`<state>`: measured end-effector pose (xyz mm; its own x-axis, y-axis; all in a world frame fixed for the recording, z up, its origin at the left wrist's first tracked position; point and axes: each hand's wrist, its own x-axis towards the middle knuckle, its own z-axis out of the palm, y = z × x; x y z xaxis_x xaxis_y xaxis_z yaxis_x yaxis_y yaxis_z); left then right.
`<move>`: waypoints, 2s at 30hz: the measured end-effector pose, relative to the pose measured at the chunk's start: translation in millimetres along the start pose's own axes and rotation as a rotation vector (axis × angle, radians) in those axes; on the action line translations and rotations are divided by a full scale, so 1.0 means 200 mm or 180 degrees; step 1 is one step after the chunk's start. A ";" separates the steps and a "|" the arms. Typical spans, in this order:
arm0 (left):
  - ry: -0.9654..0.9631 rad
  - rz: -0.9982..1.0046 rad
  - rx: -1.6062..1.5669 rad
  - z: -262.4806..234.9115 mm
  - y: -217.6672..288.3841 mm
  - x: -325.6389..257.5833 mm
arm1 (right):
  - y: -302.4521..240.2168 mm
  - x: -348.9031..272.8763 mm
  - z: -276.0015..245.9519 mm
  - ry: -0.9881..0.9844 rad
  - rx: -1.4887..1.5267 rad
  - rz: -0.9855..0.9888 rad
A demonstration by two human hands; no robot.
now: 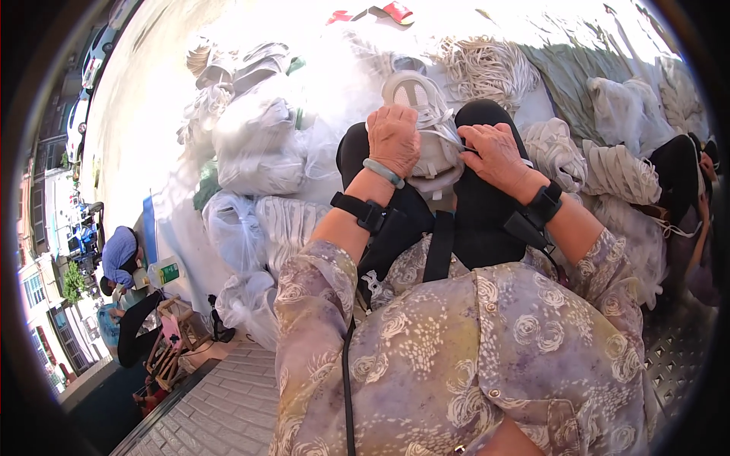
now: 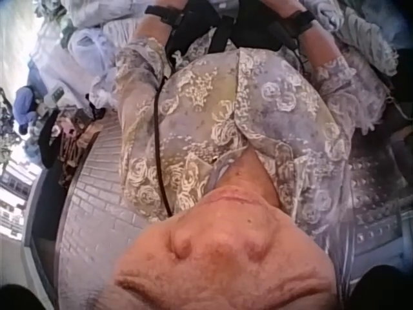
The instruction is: Lacing shoestrings into a white sneaker while sitting in a production area.
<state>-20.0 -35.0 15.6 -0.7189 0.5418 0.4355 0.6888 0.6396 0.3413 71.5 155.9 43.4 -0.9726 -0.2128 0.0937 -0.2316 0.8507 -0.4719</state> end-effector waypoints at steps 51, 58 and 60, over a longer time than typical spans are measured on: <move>-0.0109 -0.0734 -0.0486 -0.01 0.10 -0.06 | -0.08 -0.03 -0.10 0.0396 0.0605 0.0155; 0.0025 -0.0502 0.0100 0.08 0.12 -0.04 | -0.12 0.17 0.10 0.0127 0.0230 0.0569; 0.0071 -0.0591 0.0040 0.09 0.13 -0.04 | -0.10 0.17 0.11 0.0040 0.0252 0.0612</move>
<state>1.2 -12.9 5.3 -0.8312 0.4018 0.3844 0.5432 0.7343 0.4071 43.5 121.8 36.9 -0.9990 -0.0436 0.0059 -0.0397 0.8345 -0.5495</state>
